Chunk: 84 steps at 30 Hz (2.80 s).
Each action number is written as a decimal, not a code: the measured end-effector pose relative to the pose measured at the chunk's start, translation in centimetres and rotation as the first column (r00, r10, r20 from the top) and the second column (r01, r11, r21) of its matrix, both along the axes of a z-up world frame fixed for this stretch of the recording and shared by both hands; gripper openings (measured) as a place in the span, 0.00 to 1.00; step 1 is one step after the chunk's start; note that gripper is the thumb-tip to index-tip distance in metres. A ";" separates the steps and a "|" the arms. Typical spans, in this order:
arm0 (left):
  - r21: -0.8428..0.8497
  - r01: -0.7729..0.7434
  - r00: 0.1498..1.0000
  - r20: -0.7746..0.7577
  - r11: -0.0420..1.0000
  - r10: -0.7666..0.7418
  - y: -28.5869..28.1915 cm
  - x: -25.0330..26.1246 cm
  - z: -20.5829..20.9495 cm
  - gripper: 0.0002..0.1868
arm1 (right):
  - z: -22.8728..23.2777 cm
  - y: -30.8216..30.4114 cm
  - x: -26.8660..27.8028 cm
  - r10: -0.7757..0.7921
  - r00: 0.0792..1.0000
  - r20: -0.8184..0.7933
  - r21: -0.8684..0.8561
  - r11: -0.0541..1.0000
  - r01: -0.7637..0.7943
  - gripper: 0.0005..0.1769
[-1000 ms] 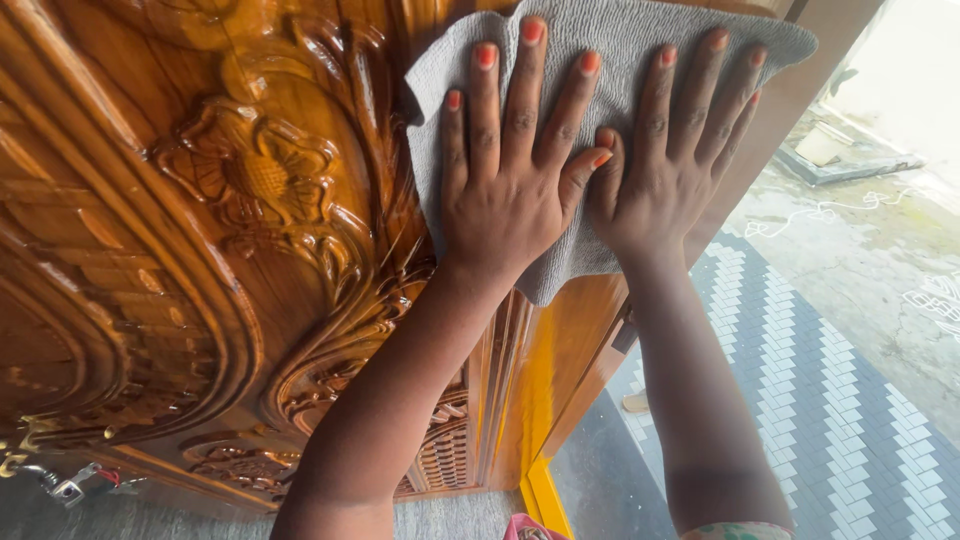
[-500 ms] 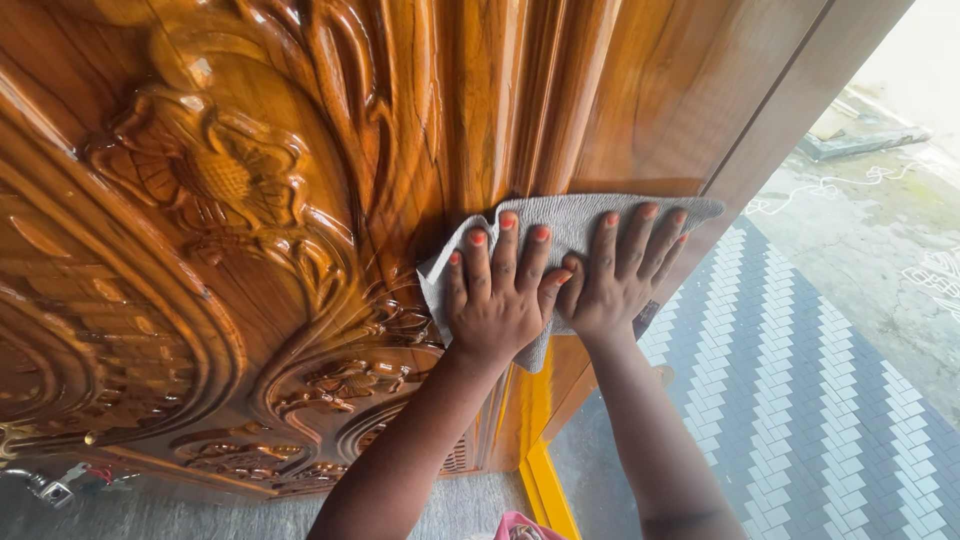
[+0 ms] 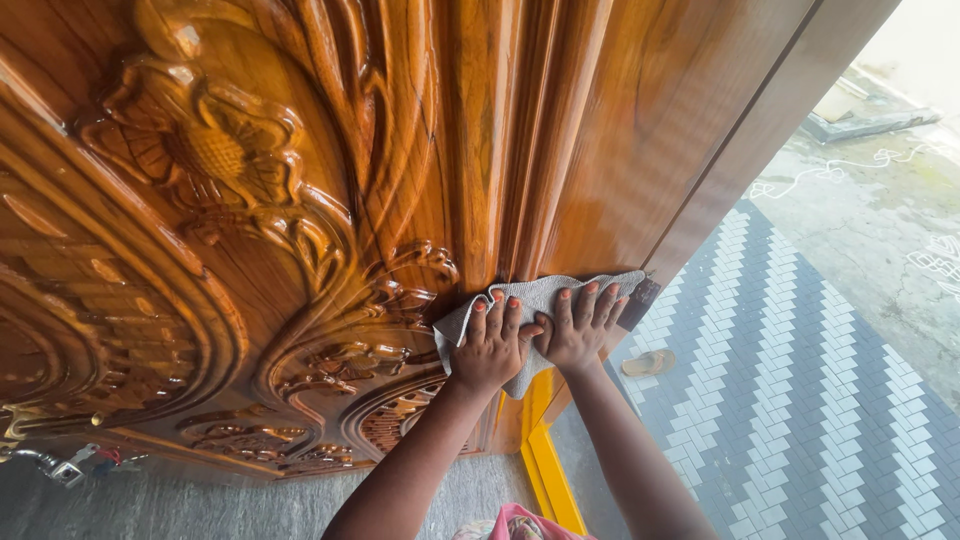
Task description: The person wipes a large wooden door with a cloth, moving systematically across the carved panels and flat surfaces. The hands work around the door handle and latch while maintaining continuous contact with the door surface.
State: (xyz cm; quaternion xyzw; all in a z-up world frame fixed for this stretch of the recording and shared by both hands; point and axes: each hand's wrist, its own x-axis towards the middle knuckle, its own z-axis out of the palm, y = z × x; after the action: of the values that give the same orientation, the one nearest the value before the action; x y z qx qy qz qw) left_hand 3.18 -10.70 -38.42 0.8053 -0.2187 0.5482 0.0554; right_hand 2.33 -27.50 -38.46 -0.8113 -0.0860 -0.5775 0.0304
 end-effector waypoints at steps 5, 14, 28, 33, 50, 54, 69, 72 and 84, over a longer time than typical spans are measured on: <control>0.079 -0.019 0.999 -0.044 0.997 0.022 0.7 -0.5 -5.8 0.39 | -3.0 0.5 -0.7 -0.006 1.000 -0.014 -0.069 0.998 0.005 0.39; 0.220 -0.142 0.989 -0.004 0.965 0.146 4.5 -2.6 -12.5 0.37 | -1.5 4.7 -5.6 0.008 0.983 -0.184 -0.121 0.992 -0.030 0.39; 0.305 -0.095 0.995 0.009 0.947 0.097 5.6 -0.5 2.8 0.31 | 2.8 4.7 -1.7 0.121 0.988 -0.095 0.018 0.993 -0.120 0.37; 0.207 -0.098 0.993 0.091 0.973 0.080 6.3 0.4 15.5 0.33 | 13.0 5.8 -0.5 0.152 0.988 -0.005 0.080 0.985 -0.151 0.34; 0.062 -0.192 0.978 0.091 0.979 0.186 19.5 0.6 32.0 0.34 | 33.6 17.4 -2.2 -0.053 0.985 -0.164 -0.067 0.997 0.043 0.40; -0.023 -0.173 0.973 0.148 0.985 0.175 19.0 1.3 28.5 0.35 | 30.6 18.2 -1.8 -0.051 0.992 -0.114 -0.048 0.998 0.046 0.39; 0.020 -0.129 0.983 0.130 0.991 0.126 19.9 2.0 7.9 0.31 | 9.4 18.8 1.0 0.005 0.995 0.101 -0.118 0.993 0.007 0.39; 0.033 -0.141 0.980 0.144 0.990 0.135 20.4 1.9 4.4 0.30 | 6.0 19.0 1.3 0.015 0.997 0.082 -0.172 0.985 -0.001 0.40; 0.116 -0.169 0.983 0.098 0.979 0.158 23.5 1.3 -7.0 0.34 | -2.9 20.7 -0.9 0.045 0.999 -0.001 -0.256 0.966 -0.044 0.44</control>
State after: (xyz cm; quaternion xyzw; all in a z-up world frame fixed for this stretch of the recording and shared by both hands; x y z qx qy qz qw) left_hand 4.45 12.78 -45.42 0.7974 -0.1875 0.5714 -0.0495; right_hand 1.43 -6.83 -41.38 -0.8050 -0.1780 -0.5626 -0.0619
